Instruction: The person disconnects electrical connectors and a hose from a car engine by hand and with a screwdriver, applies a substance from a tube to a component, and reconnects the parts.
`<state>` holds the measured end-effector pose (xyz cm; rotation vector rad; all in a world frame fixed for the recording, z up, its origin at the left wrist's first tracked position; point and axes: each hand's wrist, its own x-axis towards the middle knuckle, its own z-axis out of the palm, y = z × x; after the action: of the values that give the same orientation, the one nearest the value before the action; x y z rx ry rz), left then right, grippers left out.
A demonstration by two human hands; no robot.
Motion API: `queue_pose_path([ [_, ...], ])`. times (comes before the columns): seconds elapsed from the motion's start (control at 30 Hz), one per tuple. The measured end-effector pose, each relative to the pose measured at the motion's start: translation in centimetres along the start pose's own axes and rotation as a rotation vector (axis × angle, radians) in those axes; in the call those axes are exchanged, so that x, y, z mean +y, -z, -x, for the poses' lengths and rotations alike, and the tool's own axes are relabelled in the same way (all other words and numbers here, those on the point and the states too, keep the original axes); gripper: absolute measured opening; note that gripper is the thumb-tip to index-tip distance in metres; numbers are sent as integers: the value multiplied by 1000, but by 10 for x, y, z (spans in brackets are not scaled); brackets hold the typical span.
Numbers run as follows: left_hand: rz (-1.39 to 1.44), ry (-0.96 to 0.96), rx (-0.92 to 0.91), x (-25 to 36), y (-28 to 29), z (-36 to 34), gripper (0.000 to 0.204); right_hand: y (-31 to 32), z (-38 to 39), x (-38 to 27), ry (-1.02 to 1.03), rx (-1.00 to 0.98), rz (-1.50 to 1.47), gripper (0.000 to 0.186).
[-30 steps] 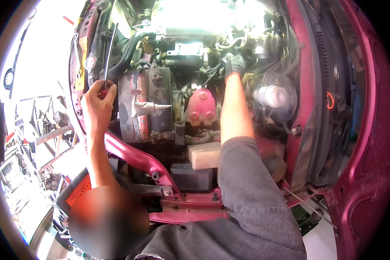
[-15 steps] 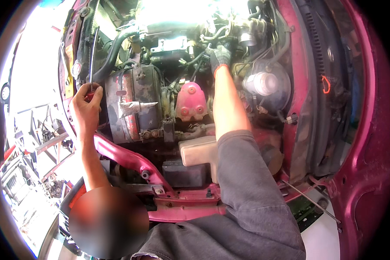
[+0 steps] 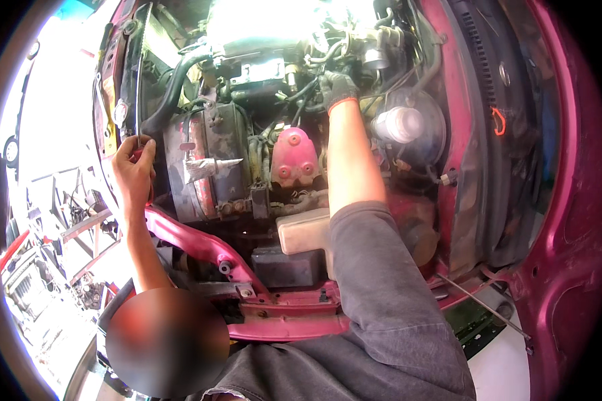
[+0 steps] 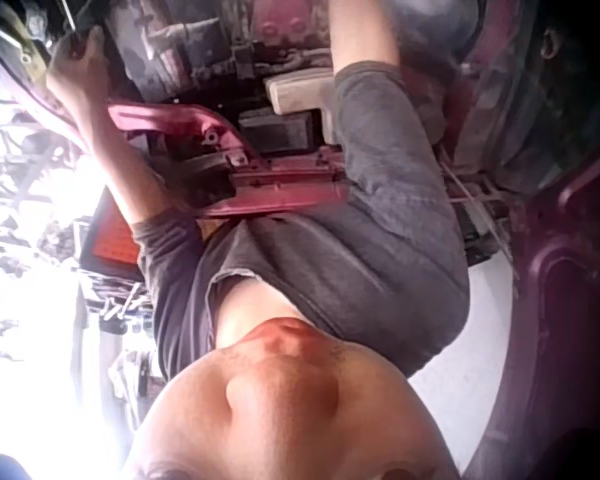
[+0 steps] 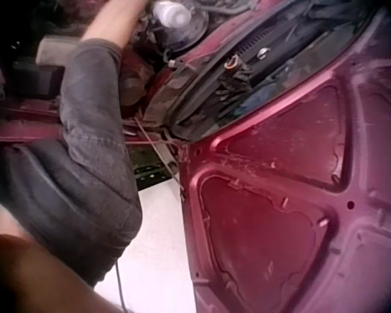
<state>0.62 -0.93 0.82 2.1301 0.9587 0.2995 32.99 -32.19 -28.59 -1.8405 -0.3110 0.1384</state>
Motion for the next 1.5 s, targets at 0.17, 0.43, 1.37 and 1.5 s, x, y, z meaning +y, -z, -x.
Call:
queue_pose_path([
  [0.17,-8,-11,17,2,5,3,16,5,15,-98,90,-137,840,29],
  [0.43,8,10,-20,5,2,2,17,7,6,-105,66,-113,860,29],
  [1.37,1,26,-15,8,4,2,21,-21,18,-112,-490,208,-345,10],
  [1.5,-30,10,-7,9,4,3,20,-19,18,-107,-497,162,-316,9],
])
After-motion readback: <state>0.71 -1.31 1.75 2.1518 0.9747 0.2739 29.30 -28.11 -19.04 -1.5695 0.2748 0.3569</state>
